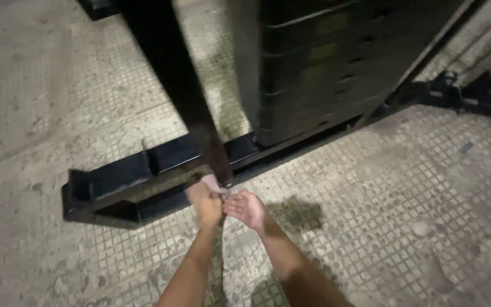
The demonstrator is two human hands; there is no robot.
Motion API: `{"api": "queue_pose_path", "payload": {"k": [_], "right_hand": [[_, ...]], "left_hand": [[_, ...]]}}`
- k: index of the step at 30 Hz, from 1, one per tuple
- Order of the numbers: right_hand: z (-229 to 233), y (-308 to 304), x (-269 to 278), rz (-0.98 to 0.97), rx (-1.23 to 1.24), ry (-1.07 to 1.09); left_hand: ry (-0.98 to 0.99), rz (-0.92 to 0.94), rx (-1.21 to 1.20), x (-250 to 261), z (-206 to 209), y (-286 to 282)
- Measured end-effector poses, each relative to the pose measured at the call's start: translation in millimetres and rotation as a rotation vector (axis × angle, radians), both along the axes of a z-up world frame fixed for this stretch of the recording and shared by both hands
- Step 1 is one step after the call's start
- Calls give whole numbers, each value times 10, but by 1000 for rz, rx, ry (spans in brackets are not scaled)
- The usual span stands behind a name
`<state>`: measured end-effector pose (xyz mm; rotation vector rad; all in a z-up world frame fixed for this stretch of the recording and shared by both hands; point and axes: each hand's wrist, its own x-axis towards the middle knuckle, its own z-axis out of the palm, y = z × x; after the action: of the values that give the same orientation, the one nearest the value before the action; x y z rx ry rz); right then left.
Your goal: The recorder uses a cloth to wipe down the base and frame of a gym cable machine.
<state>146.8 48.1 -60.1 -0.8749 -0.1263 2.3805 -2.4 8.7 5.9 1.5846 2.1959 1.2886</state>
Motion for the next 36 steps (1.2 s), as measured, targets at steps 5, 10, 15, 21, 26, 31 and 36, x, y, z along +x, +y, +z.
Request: {"api": "queue_pose_path", "payload": {"k": [5, 10, 15, 21, 26, 31, 36], "right_hand": [[-13, 72, 164, 0, 2, -23], [-160, 173, 255, 8, -18, -45], [-156, 222, 492, -255, 12, 99], [65, 502, 990, -178, 18, 22], [-440, 752, 1364, -24, 141, 660], [-690, 1046, 1521, -230, 253, 51], [187, 1160, 1266, -424, 930, -799]], "left_hand": [[13, 231, -164, 261, -101, 170], [-139, 21, 48, 931, 582, -36], [167, -177, 190, 1062, -59, 268], [405, -172, -133, 1359, 159, 867], [389, -163, -370, 1419, -238, 1168], [281, -196, -306, 1575, -527, 1617], [175, -257, -578, 1499, -888, 1690]]}}
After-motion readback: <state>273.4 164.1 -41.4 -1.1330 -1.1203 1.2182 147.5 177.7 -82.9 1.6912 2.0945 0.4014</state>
